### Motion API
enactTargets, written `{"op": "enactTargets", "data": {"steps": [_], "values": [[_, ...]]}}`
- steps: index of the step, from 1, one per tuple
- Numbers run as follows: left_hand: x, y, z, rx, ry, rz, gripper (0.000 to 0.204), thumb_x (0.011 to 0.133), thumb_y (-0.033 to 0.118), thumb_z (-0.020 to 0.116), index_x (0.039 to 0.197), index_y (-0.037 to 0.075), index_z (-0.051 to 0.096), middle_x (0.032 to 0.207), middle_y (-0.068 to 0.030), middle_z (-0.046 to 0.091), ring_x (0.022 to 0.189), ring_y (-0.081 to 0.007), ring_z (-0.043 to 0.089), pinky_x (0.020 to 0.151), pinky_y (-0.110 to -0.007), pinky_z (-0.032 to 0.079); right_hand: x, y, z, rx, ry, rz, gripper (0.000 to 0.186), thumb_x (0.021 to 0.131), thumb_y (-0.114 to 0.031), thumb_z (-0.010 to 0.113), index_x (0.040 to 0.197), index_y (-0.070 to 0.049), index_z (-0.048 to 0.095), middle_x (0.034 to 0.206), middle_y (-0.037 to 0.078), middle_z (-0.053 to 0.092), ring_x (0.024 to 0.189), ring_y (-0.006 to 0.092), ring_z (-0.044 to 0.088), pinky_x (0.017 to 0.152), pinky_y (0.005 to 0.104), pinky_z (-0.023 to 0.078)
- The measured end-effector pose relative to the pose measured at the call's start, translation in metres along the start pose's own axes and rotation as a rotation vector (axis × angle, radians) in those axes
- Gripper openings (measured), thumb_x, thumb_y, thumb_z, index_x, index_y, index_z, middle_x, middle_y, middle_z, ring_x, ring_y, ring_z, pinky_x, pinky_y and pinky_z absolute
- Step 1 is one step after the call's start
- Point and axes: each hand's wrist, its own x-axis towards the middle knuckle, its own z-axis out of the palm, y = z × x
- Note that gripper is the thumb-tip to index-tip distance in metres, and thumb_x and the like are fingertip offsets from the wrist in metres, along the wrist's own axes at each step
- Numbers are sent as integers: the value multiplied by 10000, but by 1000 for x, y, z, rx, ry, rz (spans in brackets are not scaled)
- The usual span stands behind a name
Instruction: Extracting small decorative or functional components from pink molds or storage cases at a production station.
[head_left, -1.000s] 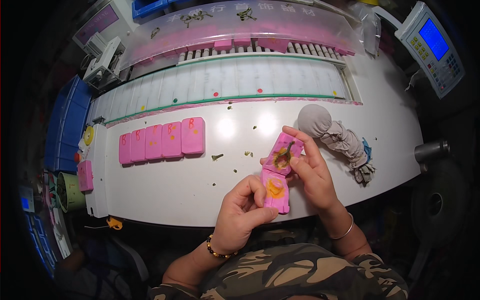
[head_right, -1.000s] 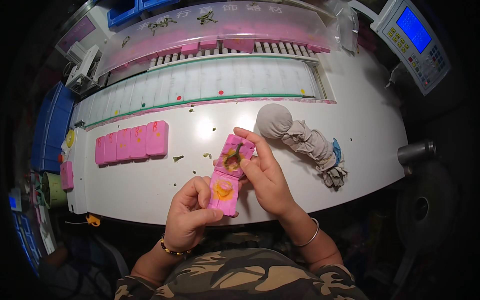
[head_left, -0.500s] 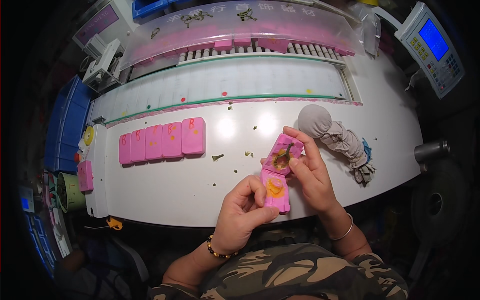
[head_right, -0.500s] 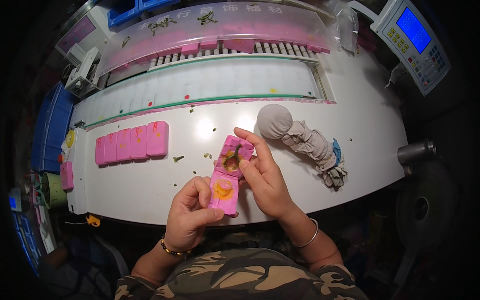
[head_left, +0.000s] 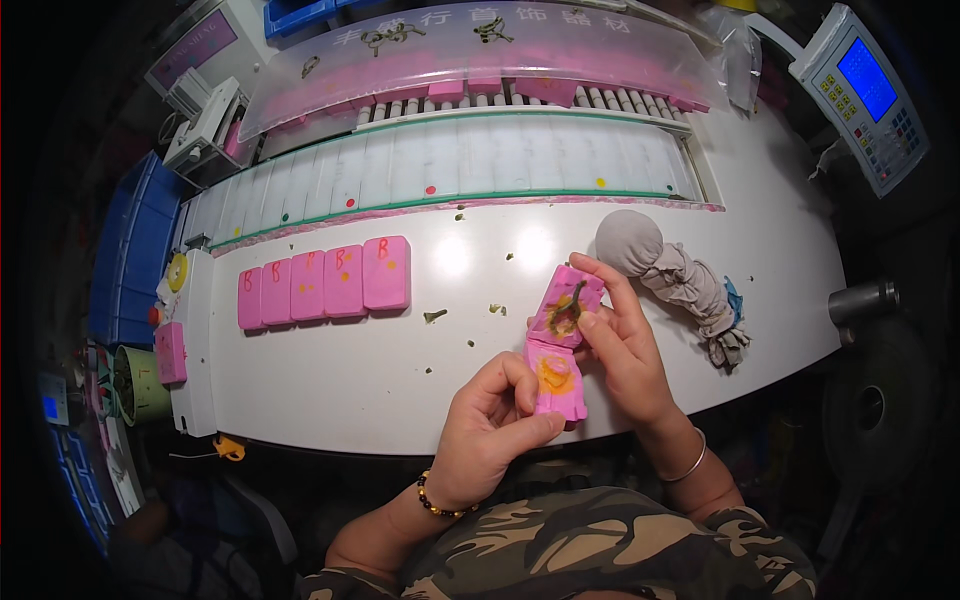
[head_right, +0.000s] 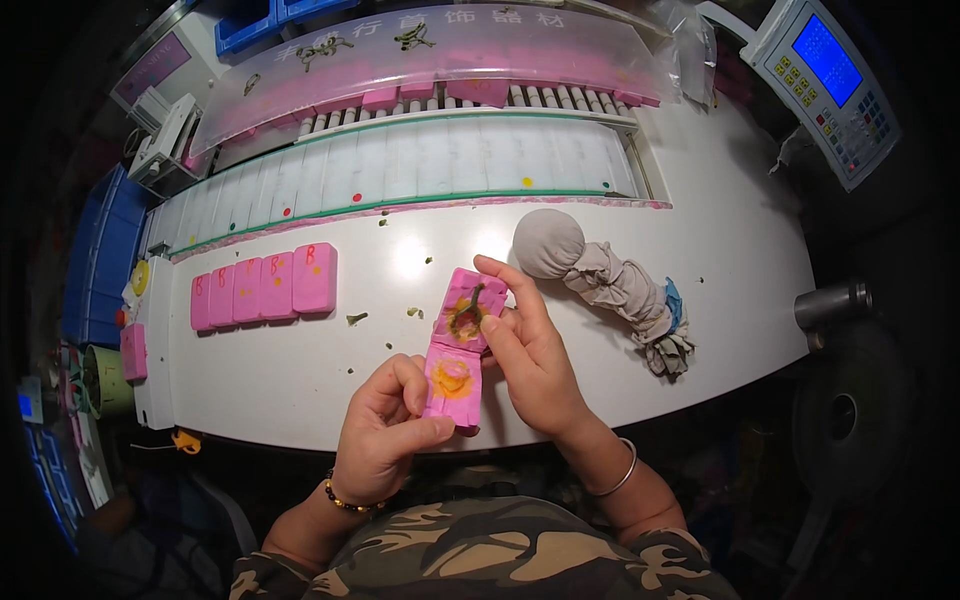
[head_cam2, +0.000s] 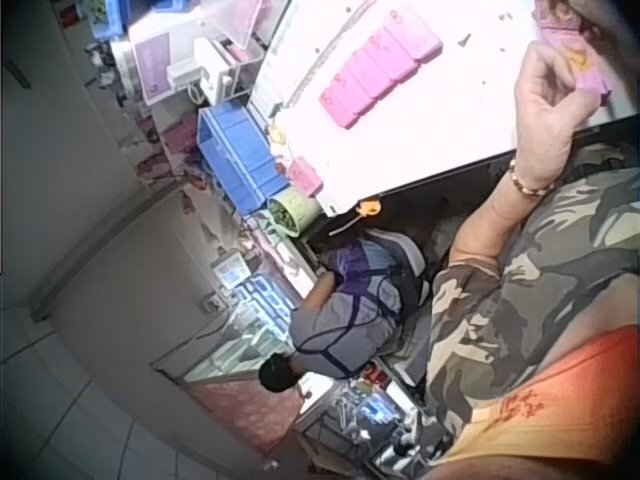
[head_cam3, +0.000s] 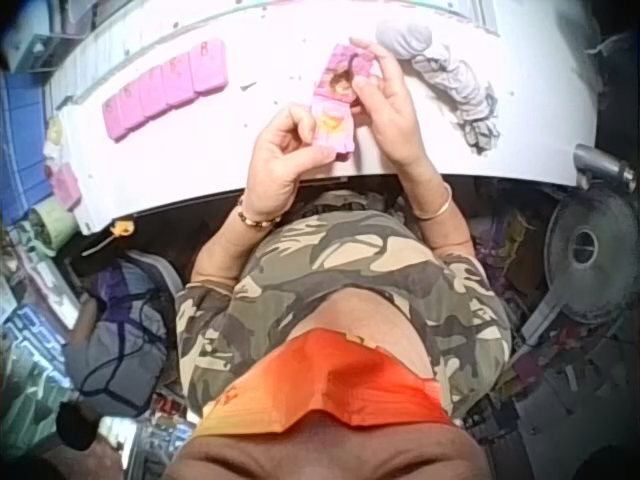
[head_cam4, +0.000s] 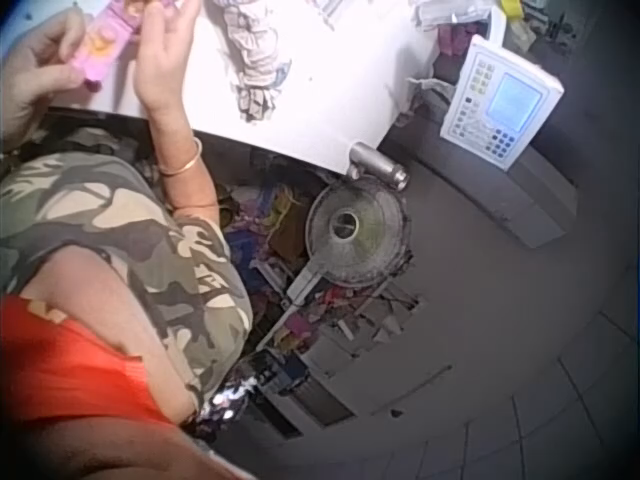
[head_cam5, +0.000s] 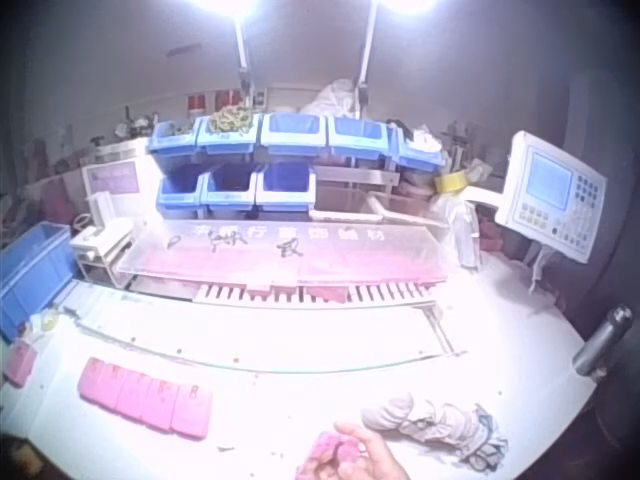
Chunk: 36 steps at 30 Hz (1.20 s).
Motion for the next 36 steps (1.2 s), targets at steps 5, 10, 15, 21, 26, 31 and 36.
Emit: {"op": "enactTargets", "data": {"steps": [5, 10, 15, 21, 26, 31, 36], "values": [[1, 0, 0, 2, 10, -36, 267, 837, -94, 634, 876, 87, 442, 900, 13, 503, 784, -26, 507, 684, -175, 425, 0, 3, 1, -49, 9, -78, 480, 999, -60, 402, 1462, -73, 275, 978, 65, 629, 878, 73, 590, 786, 243, 507], [1, -3, -2, 22, -6, -11, 258, 848, -72, 652, 886, 86, 452, 898, 17, 507, 770, -15, 497, 670, -166, 412, 0, 1, 3, -53, 21, -70, 468, 999, -59, 401, 1453, -63, 287, 964, 58, 621, 863, 65, 578, 779, 240, 498], [1, -3, -2, 63, -35, -47, 210, 874, -57, 625, 994, 55, 493, 888, 19, 479, 802, -35, 515, 711, -185, 466, 1, 6, -3, -200, -9, -143, 461, 991, -44, 396, 1442, -54, 300, 951, 46, 602, 834, 58, 556, 773, 217, 462], [4, 4, 0, 62, 21, 65, 252, 933, -3, 554, 1157, 22, 441, 919, -28, 515, 875, -88, 545, 798, -286, 534, 1, 3, 2, -101, -13, -147, 450, 984, -31, 387, 1428, -43, 313, 974, 59, 596, 860, 70, 554, 781, 229, 457], [8, 4, -10, 46, 60, 129, 209, 963, 66, 538, 1141, 22, 439, 939, -68, 546, 873, -130, 573, 812, -322, 533, 0, 2, 0, -18, -29, -86, 460, 984, -33, 396, 1434, -44, 300, 995, 74, 606, 886, 77, 569, 785, 231, 458], [11, 2, -12, 10, 116, 159, 152, 970, 100, 535, 1076, 30, 450, 918, -73, 556, 860, -129, 576, 797, -316, 536, 0, -3, 0, 85, -54, -20, 456, 992, -47, 405, 1435, -46, 300, 1014, 76, 610, 890, 77, 569, 784, 224, 452], [12, 2, -13, 0, 121, 158, 135, 970, 100, 532, 1060, 29, 461, 905, -69, 561, 855, -126, 576, 793, -313, 536, 0, -2, -2, 127, -75, -4, 451, 999, -55, 406, 1436, -45, 298, 1031, 77, 609, 897, 79, 570, 789, 228, 449]]}}
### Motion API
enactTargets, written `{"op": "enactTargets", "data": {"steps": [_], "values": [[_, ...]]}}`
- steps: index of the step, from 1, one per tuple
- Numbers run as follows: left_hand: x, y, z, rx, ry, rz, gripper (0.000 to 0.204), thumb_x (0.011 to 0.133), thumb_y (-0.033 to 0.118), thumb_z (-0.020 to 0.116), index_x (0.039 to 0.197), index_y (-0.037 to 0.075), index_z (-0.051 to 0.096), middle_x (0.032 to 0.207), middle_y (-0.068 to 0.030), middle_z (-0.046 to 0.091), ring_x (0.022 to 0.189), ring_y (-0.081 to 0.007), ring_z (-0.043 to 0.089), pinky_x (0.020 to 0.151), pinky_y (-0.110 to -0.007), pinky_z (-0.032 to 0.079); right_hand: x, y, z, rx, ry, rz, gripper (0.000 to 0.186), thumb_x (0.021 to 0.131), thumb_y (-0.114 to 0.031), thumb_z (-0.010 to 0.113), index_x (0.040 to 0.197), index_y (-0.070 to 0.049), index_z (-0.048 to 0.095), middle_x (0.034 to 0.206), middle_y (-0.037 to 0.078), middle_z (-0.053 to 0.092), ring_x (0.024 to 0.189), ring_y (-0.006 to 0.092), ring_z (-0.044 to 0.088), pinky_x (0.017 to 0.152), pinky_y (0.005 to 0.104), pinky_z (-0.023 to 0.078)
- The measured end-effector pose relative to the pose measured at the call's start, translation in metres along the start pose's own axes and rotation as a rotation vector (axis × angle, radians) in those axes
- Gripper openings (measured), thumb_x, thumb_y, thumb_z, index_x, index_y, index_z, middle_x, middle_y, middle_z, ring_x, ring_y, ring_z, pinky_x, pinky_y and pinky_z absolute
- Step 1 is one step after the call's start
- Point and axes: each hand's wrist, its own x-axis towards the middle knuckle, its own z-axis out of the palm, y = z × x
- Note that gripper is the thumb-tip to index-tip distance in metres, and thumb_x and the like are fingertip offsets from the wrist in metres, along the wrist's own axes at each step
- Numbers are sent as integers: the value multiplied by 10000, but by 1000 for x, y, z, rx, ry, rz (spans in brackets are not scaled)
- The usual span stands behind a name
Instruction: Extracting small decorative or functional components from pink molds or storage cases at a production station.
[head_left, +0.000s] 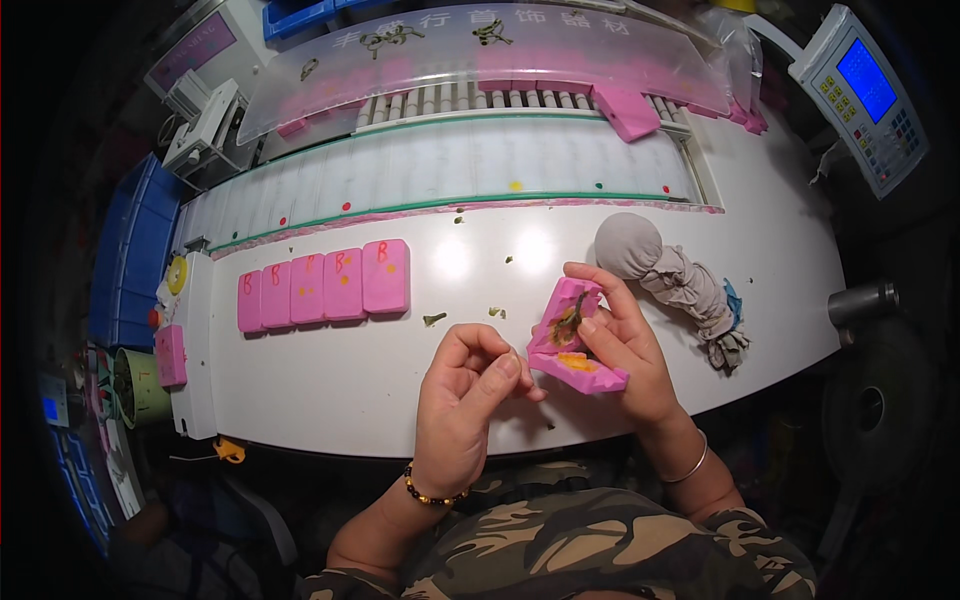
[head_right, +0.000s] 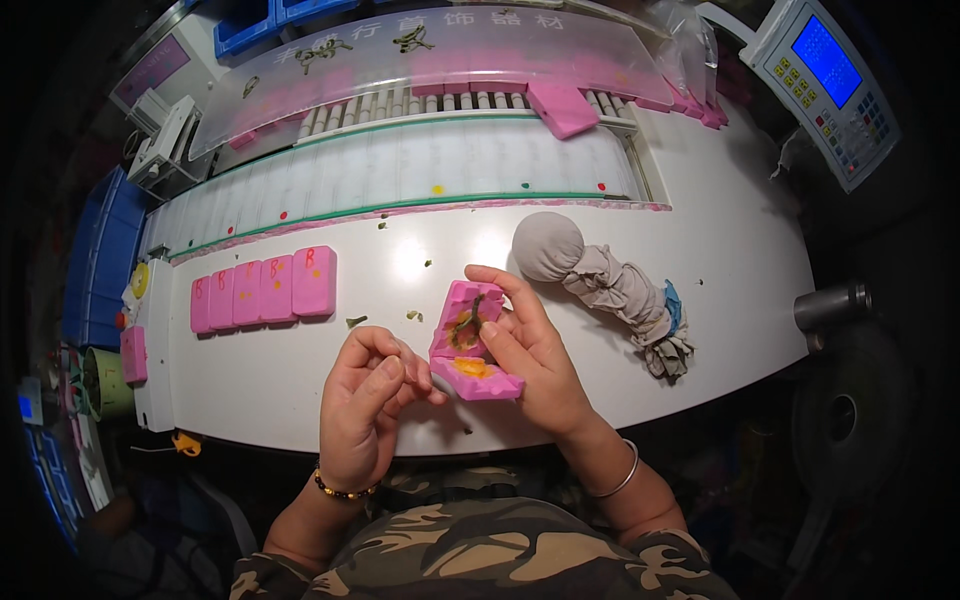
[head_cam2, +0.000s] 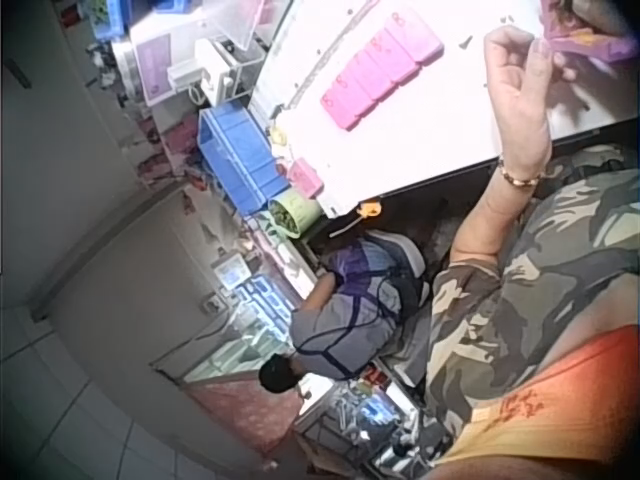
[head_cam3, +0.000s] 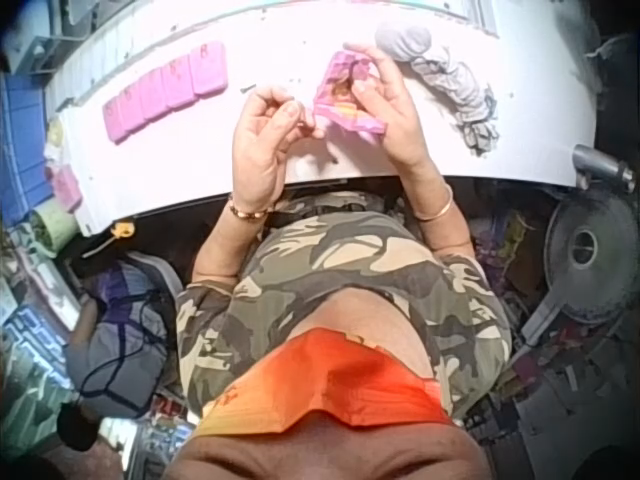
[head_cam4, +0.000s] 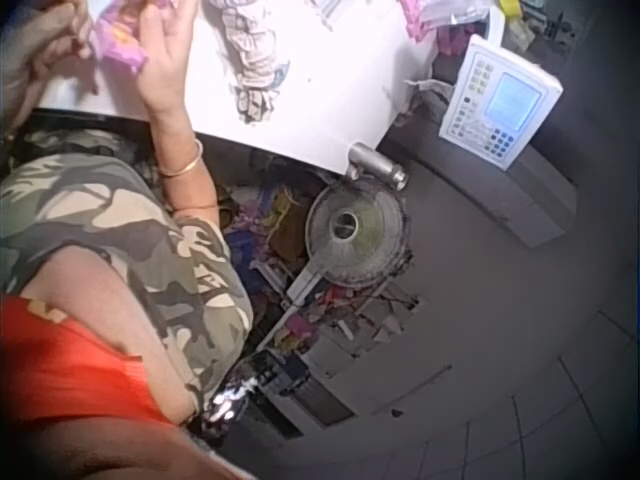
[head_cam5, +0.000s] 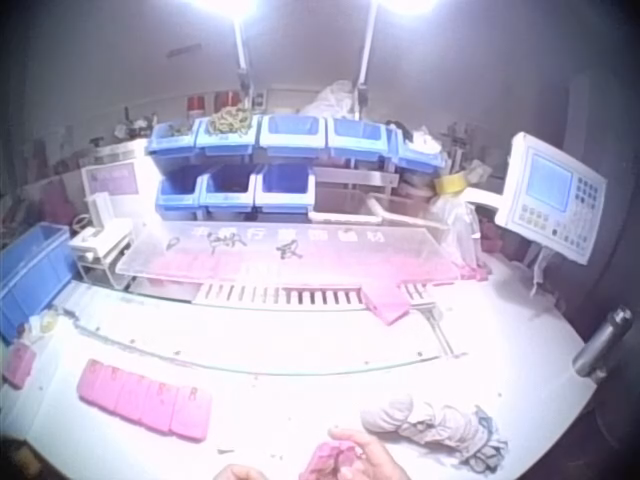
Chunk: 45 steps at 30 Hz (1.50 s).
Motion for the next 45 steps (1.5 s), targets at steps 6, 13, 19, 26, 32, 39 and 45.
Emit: {"op": "enactTargets", "data": {"steps": [6, 13, 19, 26, 32, 39, 45], "values": [[0, 0, 0, -2, 15, -14, 116, 969, 100, 536, 1035, 24, 479, 904, -60, 563, 824, -118, 579, 785, -312, 538, 0, 0, 1, -15, -24, -38, 454, 994, -55, 410, 1434, -38, 300, 1029, 77, 609, 918, 89, 579, 810, 230, 454], [0, 0, 0, 11, 18, -27, 106, 967, 103, 545, 1010, 22, 493, 894, -53, 561, 811, -110, 574, 779, -304, 539, -1, 1, 0, -47, -36, -45, 460, 985, -41, 410, 1432, -31, 301, 1077, 91, 599, 949, 99, 583, 845, 243, 462], [1, -2, -2, 35, 28, -15, 113, 964, 99, 554, 1022, 22, 495, 894, -39, 550, 804, -105, 554, 771, -285, 513, -3, -1, 0, -93, -58, -60, 461, 978, -32, 416, 1427, -28, 314, 1103, 93, 591, 987, 104, 578, 884, 255, 460], [1, 1, 0, 80, 39, 18, 119, 962, 94, 560, 1042, 27, 503, 926, -24, 542, 854, -88, 532, 822, -257, 456, -2, 0, 2, -137, -70, -83, 458, 974, -36, 430, 1421, -10, 329, 1145, 100, 574, 1014, 108, 571, 914, 261, 450], [2, 1, 0, 84, 52, -8, 133, 955, 88, 570, 1061, 36, 509, 964, -8, 536, 904, -73, 515, 842, -242, 438, -1, 0, 2, -130, -92, -101, 454, 977, -34, 430, 1418, -2, 329, 1150, 97, 576, 1027, 112, 569, 922, 265, 448], [1, -1, 6, -6, 19, -52, 256, 948, 103, 591, 1147, 42, 441, 1059, -25, 514, 981, -83, 508, 884, -245, 423, -4, -4, 5, -138, -133, -88, 446, 979, -33, 420, 1416, -5, 334, 1179, 99, 561, 1057, 121, 564, 938, 272, 444], [5, -2, 5, -119, -60, -166, 352, 948, 158, 614, 1175, 50, 369, 1083, -55, 507, 1007, -101, 520, 901, -263, 437, -5, -2, 7, -153, -158, -60, 439, 975, -22, 422, 1408, -1, 350, 1217, 103, 537, 1078, 124, 556, 958, 280, 440]]}}
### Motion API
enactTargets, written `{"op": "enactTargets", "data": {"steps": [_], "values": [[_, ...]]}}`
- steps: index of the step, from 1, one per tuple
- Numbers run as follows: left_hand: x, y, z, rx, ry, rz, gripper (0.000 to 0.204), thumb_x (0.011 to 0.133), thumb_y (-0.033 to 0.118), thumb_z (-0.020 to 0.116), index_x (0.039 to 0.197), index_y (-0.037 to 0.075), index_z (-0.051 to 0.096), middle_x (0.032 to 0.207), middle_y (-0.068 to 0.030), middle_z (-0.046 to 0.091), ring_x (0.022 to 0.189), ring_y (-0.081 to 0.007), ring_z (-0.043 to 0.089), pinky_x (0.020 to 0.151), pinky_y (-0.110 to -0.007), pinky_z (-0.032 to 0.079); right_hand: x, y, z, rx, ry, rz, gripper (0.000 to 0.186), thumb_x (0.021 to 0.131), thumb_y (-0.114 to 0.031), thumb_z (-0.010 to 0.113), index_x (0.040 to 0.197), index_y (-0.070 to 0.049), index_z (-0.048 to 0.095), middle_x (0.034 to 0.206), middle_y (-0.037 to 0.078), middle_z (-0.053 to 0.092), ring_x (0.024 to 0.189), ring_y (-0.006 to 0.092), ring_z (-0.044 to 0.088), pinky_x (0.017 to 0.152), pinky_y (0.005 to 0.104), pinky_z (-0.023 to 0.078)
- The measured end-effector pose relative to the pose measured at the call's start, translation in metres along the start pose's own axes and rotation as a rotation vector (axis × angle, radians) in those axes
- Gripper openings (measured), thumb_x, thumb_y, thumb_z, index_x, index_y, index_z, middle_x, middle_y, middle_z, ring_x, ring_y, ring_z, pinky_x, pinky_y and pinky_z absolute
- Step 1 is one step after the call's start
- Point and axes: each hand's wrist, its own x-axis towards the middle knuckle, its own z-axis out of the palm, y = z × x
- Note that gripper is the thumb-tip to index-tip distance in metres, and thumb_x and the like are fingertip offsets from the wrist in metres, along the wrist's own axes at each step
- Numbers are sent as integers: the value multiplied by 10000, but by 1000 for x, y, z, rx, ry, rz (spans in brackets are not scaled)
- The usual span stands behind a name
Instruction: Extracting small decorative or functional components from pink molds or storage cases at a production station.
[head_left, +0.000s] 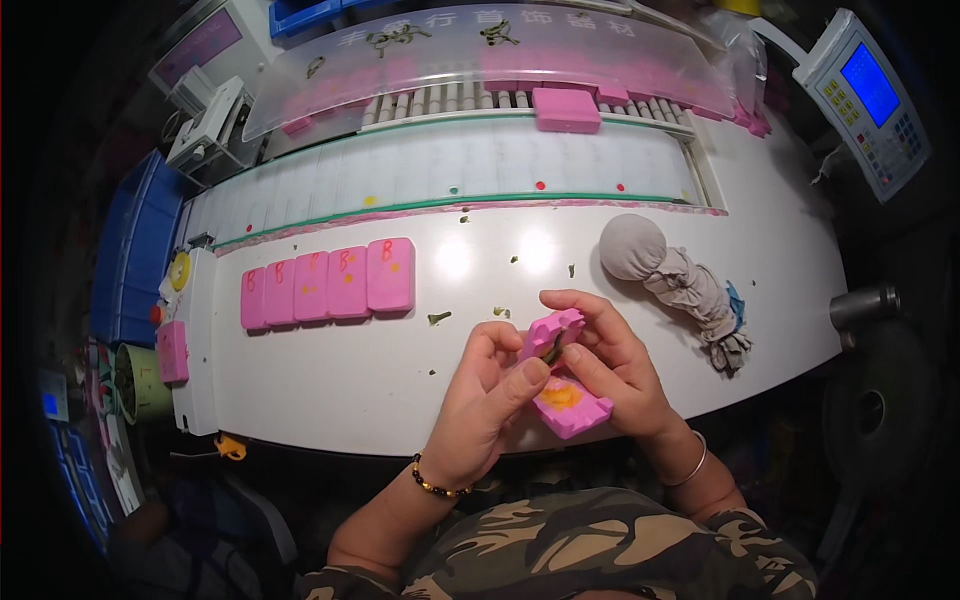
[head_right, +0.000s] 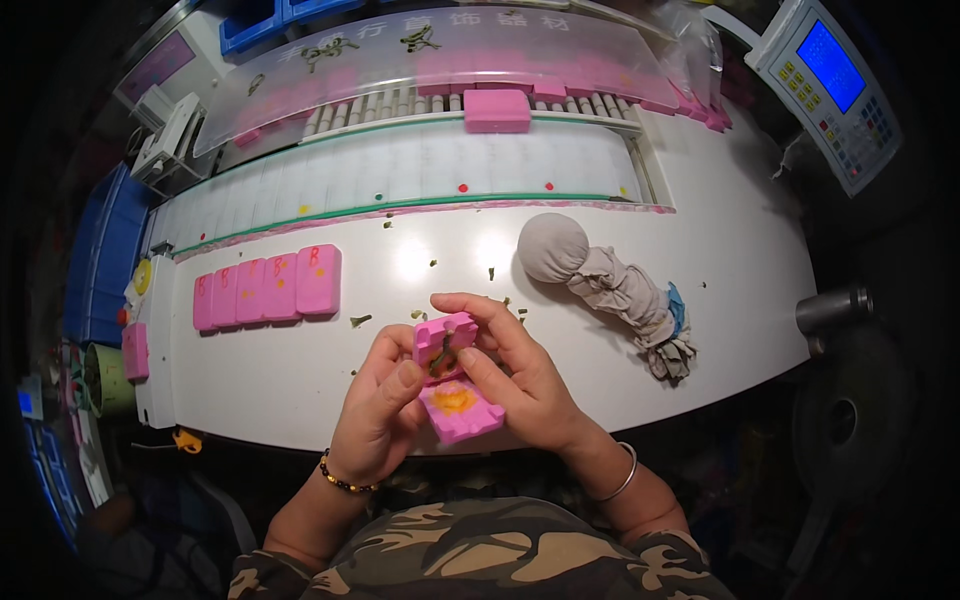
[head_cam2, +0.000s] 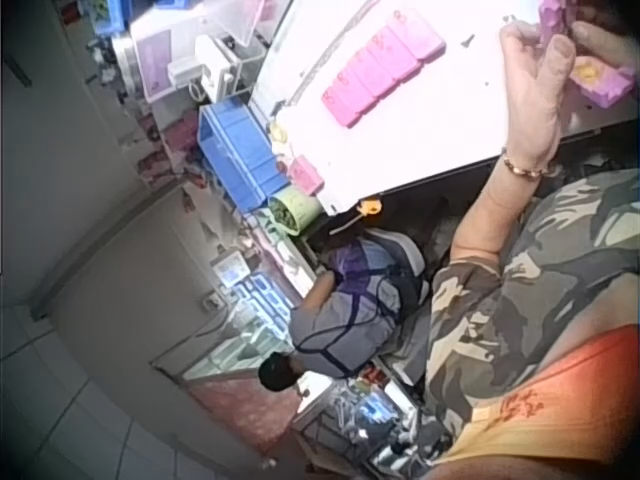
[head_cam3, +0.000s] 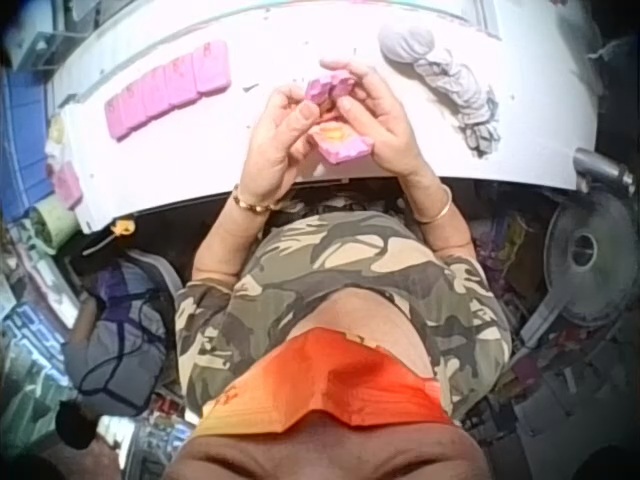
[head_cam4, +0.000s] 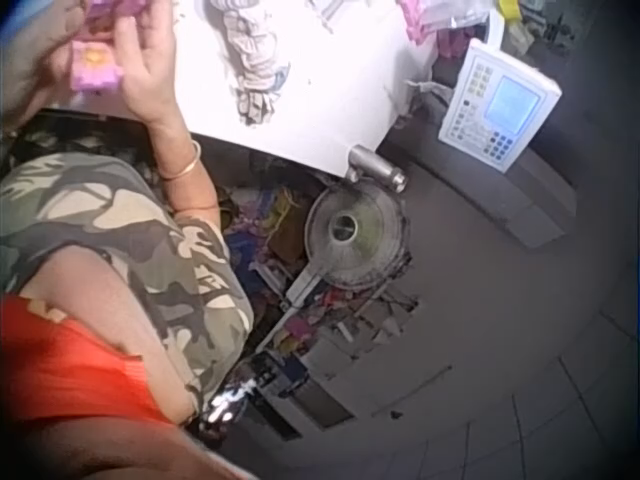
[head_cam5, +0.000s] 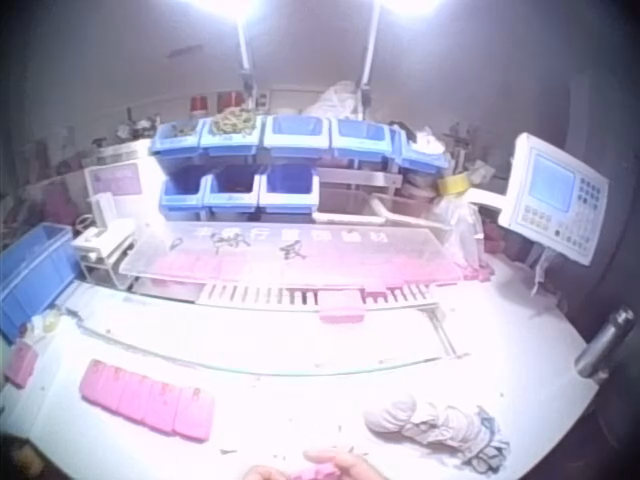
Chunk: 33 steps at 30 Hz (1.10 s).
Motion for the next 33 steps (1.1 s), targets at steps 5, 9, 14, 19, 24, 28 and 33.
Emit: {"op": "enactTargets", "data": {"steps": [5, 9, 14, 19, 24, 28, 33], "values": [[2, 1, 2, -65, -6, -58, 335, 953, 191, 615, 1146, 56, 377, 1065, -61, 517, 964, -94, 541, 855, -248, 461, 0, 3, 11, -9, -74, 6, 440, 976, -18, 421, 1410, 1, 350, 1271, 92, 508, 1098, 118, 542, 961, 272, 438], [5, 6, 1, -61, 94, -41, 300, 965, 260, 597, 1088, 51, 420, 999, -61, 538, 894, -102, 566, 767, -253, 494, 4, 8, 10, -331, -15, -130, 482, 920, -50, 543, 1383, -17, 416, 1252, 114, 515, 1132, 184, 526, 970, 320, 415], [6, 14, -12, -97, 80, 25, 299, 971, 314, 578, 1046, 55, 447, 864, -85, 555, 651, -169, 597, 626, -307, 526, 35, -26, -15, -729, 20, -339, 575, 845, -149, 684, 1360, -32, 458, 1197, 113, 555, 1097, 224, 541, 924, 340, 423], [2, 12, -19, -81, 54, 14, 297, 973, 317, 573, 1037, 51, 458, 854, -74, 554, 667, -158, 599, 630, -295, 521, 119, -63, -69, -1262, 36, -264, 583, 869, -223, 656, 1369, -24, 431, 1328, 172, 487, 1219, 299, 478, 1030, 379, 376], [-3, 8, -18, -66, 42, -16, 288, 977, 305, 570, 1024, 41, 466, 838, -60, 553, 669, -140, 594, 624, -275, 507, 210, -37, -120, -1583, 49, -194, 671, 852, -296, 671, 1402, -24, 401, 1426, 233, 390, 1326, 376, 377, 1097, 418, 311], [-8, 10, -24, -47, 63, -2, 281, 976, 296, 576, 1015, 41, 464, 823, -56, 546, 666, -136, 589, 617, -265, 499, 239, -27, -104, -1618, 1, -119, 751, 839, -367, 671, 1418, 6, 372, 1427, 253, 393, 1338, 391, 361, 1110, 416, 296], [-10, 15, -29, -31, 77, -1, 286, 971, 298, 586, 1002, 43, 460, 814, -53, 541, 664, -127, 581, 615, -254, 484, 242, -16, -88, -1597, 59, -223, 741, 850, -393, 655, 1400, 23, 383, 1402, 263, 418, 1324, 401, 369, 1105, 423, 298]]}}
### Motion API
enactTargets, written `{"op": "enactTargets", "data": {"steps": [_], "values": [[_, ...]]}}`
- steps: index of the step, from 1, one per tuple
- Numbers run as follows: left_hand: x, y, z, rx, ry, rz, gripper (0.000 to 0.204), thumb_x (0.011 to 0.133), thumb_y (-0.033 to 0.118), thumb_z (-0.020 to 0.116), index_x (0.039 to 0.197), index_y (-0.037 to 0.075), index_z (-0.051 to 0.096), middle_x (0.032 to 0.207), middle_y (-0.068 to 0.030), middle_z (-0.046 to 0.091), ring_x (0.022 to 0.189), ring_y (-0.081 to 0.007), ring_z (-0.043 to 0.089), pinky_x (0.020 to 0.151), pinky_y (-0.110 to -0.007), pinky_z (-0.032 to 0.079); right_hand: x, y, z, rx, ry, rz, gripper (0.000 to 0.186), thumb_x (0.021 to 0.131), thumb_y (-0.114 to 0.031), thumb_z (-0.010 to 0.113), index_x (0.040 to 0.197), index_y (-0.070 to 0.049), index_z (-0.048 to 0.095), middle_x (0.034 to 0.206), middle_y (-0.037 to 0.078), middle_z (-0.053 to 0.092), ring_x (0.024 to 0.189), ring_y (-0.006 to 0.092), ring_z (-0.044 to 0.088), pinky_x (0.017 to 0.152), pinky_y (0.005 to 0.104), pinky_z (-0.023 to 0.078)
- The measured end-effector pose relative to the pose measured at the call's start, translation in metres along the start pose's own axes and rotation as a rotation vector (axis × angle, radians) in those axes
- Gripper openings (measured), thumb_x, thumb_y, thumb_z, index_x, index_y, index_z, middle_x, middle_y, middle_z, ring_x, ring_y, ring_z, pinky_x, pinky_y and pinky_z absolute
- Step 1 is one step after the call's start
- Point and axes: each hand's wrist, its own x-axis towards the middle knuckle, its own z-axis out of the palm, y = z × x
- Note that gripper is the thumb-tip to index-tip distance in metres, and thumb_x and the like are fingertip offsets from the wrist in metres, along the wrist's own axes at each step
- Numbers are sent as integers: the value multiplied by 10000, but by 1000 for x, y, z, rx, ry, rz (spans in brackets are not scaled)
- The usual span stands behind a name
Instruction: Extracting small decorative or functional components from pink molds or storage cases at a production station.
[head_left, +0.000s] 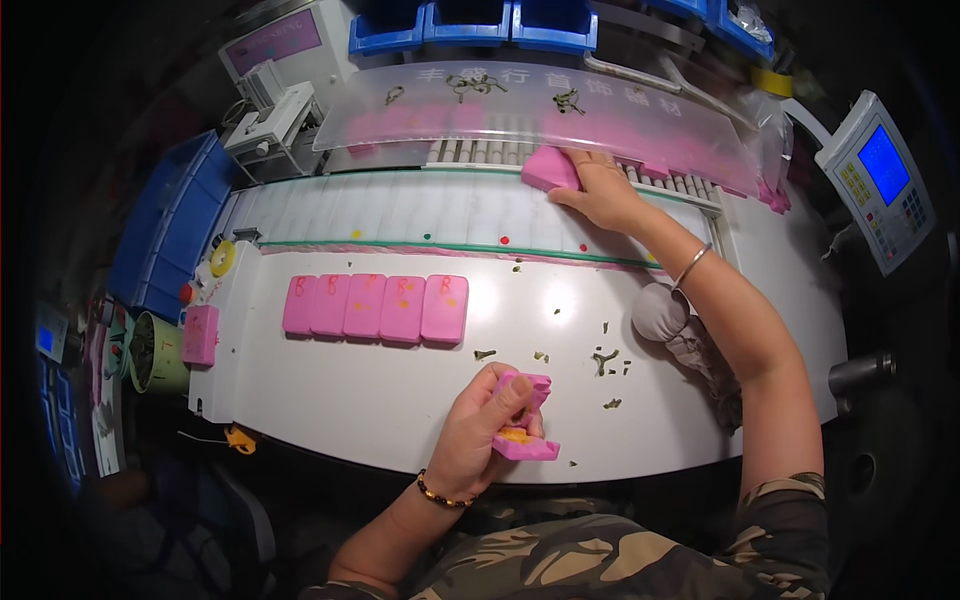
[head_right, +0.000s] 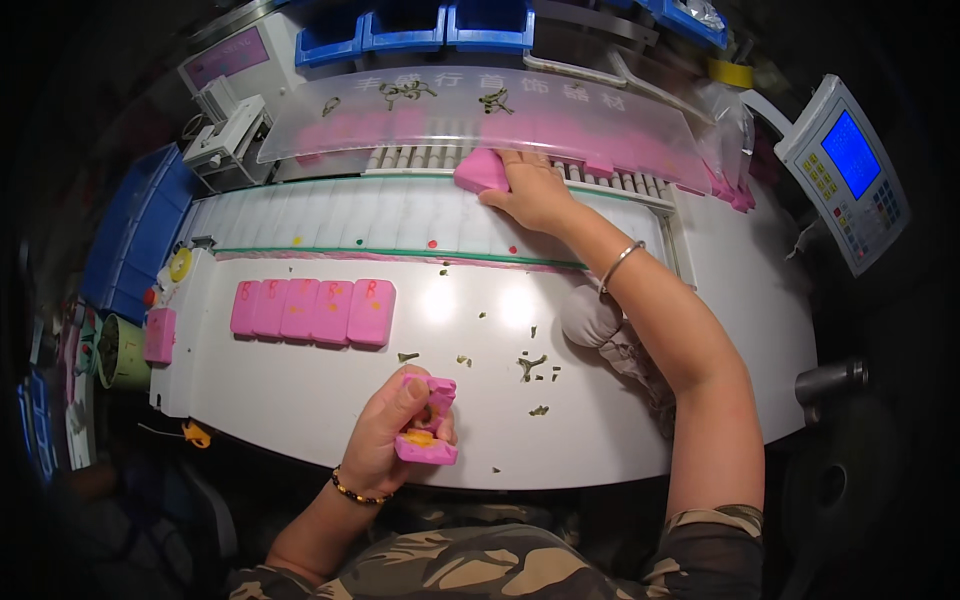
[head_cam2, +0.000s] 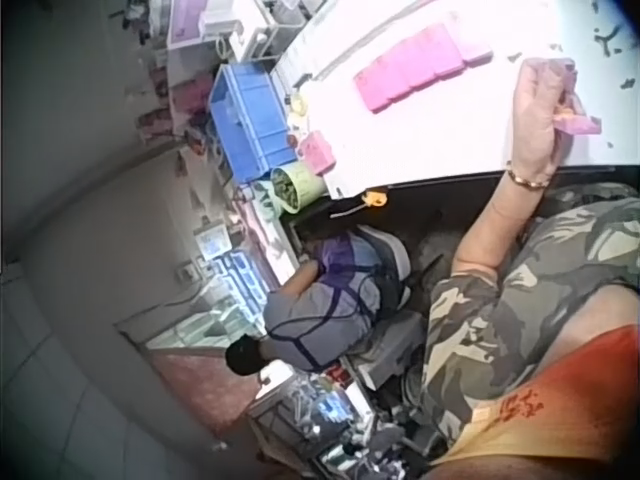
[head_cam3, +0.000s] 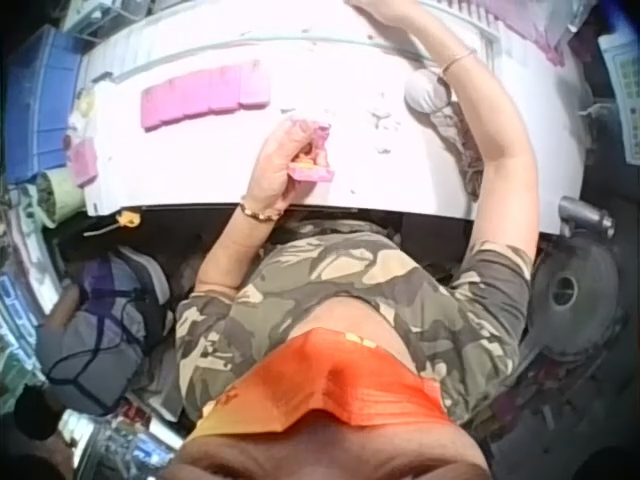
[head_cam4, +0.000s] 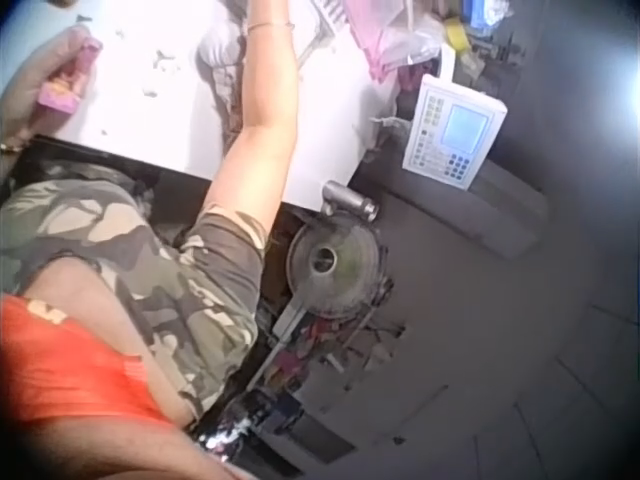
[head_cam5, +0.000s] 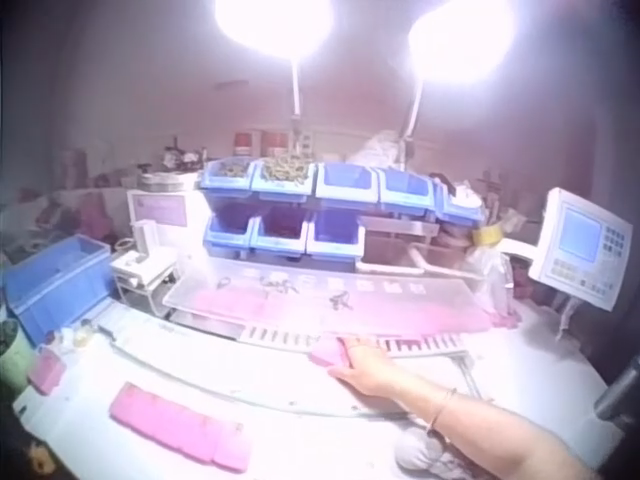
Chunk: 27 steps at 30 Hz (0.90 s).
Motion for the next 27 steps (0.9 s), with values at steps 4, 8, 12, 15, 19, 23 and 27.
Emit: {"op": "enactTargets", "data": {"steps": [4, 8, 12, 15, 19, 23, 27], "values": [[-1, 1, -1, -13, 13, -1, 285, 969, 296, 590, 1000, 45, 459, 809, -52, 538, 670, -126, 579, 618, -253, 479, 0, 11, 1, -113, 102, 72, 692, 865, -394, 636, 1414, -48, 396, 1392, 226, 451, 1303, 404, 402, 1090, 459, 312], [3, 0, 1, 12, 6, -16, 275, 970, 286, 591, 1000, 49, 455, 811, -51, 535, 677, -123, 575, 626, -251, 477, 6, 49, 3, -134, 436, 44, 628, 889, -389, 607, 1389, -56, 423, 1336, 220, 500, 1239, 414, 457, 1060, 469, 343], [2, -2, 1, 17, -9, 19, 280, 974, 297, 582, 1010, 49, 457, 829, -54, 536, 682, -122, 576, 630, -245, 478, 16, 65, -14, -148, 147, 273, 613, 920, -361, 575, 1409, -49, 375, 1414, 238, 403, 1298, 410, 374, 1081, 453, 314], [3, -1, 3, 1, 5, 41, 308, 972, 326, 580, 1020, 46, 462, 834, -55, 530, 694, -122, 578, 636, -241, 480, 7, 83, -11, -170, 183, 245, 587, 905, -369, 590, 1369, -49, 425, 1377, 233, 439, 1271, 412, 400, 1062, 463, 339], [5, 3, 3, 59, 59, 74, 361, 1002, 407, 479, 1024, 47, 489, 792, -107, 591, 704, -153, 578, 661, -278, 484, -18, 58, -16, -133, 210, 146, 537, 873, -356, 632, 1297, -46, 519, 1362, 221, 471, 1271, 398, 422, 1072, 453, 338], [14, 5, 2, 11, 98, 130, 418, 980, 440, 512, 1042, 27, 486, 838, -80, 556, 731, -136, 577, 671, -262, 486, -75, 2, -48, 256, 30, -97, 423, 877, -201, 639, 1253, -26, 557, 1338, 180, 511, 1230, 325, 485, 1026, 399, 375], [16, 5, 4, 3, 88, 182, 478, 961, 472, 536, 1052, 7, 471, 877, -60, 527, 768, -119, 571, 690, -258, 492, -136, -85, -78, 698, -64, -245, 305, 842, -144, 677, 1121, -35, 619, 1073, 120, 626, 982, 280, 601, 867, 374, 477]]}}
